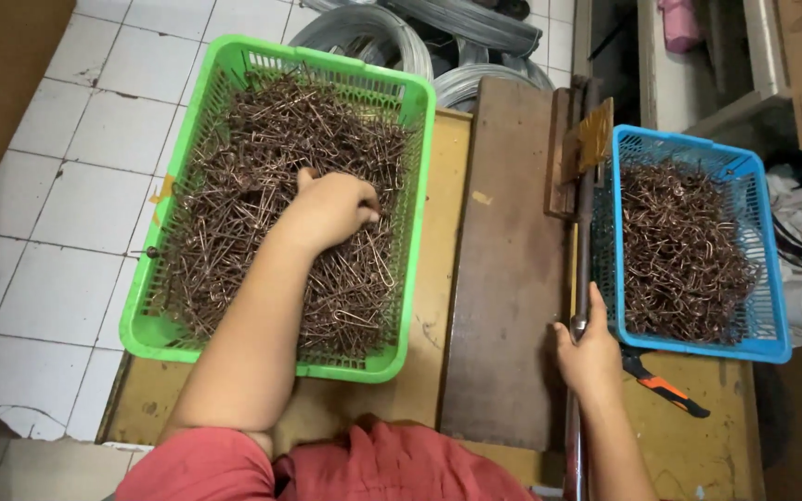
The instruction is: The person repeatedly picks straight wire pieces from a green basket, places each into a manual bending jig, and pulls a long metal lever to bend the wire. The bent pieces are then dropped into a blue basket. The process is repeated continuously throughout the clip.
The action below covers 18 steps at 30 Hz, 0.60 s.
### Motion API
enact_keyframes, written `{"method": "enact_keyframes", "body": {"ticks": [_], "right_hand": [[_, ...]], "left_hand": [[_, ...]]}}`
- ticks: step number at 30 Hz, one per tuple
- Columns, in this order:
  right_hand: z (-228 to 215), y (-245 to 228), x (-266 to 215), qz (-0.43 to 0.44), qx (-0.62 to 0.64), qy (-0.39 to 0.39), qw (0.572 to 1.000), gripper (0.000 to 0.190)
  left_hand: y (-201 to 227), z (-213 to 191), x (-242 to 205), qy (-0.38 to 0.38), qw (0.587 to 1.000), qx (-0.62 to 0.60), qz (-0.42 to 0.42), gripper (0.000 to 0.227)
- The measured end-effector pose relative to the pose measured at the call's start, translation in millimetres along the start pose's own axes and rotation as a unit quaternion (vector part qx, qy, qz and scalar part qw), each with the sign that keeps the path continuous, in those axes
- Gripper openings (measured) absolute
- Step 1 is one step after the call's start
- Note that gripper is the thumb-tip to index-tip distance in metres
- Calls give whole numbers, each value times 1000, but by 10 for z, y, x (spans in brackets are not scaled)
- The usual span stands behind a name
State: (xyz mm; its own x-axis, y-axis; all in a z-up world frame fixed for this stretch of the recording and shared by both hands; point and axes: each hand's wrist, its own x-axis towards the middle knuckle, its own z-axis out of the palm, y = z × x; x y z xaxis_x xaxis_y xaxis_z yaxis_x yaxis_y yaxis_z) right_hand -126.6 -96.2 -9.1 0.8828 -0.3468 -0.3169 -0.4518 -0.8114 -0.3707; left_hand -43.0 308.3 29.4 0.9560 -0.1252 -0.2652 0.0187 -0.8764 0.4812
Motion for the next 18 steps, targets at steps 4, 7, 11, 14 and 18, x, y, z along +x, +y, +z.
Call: {"method": "enact_keyframes", "body": {"ticks": [4, 7, 11, 14, 18], "right_hand": [[-15, -19, -9, 0, 1, -1, 1000, 86], [-10, -9, 16, 1, 8, -1, 1000, 86], [65, 207, 201, -13, 42, -7, 999, 87], [143, 436, 260, -26, 229, -58, 971, 87], [261, 754, 298, -64, 502, -151, 849, 91]], "left_hand": [[251, -414, -278, 50, 988, -144, 13, 23], [286, -424, -294, 72, 966, -245, 46, 29], [242, -309, -212, 41, 951, -300, 59, 30], [132, -56, 0, 43, 933, -354, 48, 32], [98, 491, 383, 48, 872, -486, 27, 41]]}}
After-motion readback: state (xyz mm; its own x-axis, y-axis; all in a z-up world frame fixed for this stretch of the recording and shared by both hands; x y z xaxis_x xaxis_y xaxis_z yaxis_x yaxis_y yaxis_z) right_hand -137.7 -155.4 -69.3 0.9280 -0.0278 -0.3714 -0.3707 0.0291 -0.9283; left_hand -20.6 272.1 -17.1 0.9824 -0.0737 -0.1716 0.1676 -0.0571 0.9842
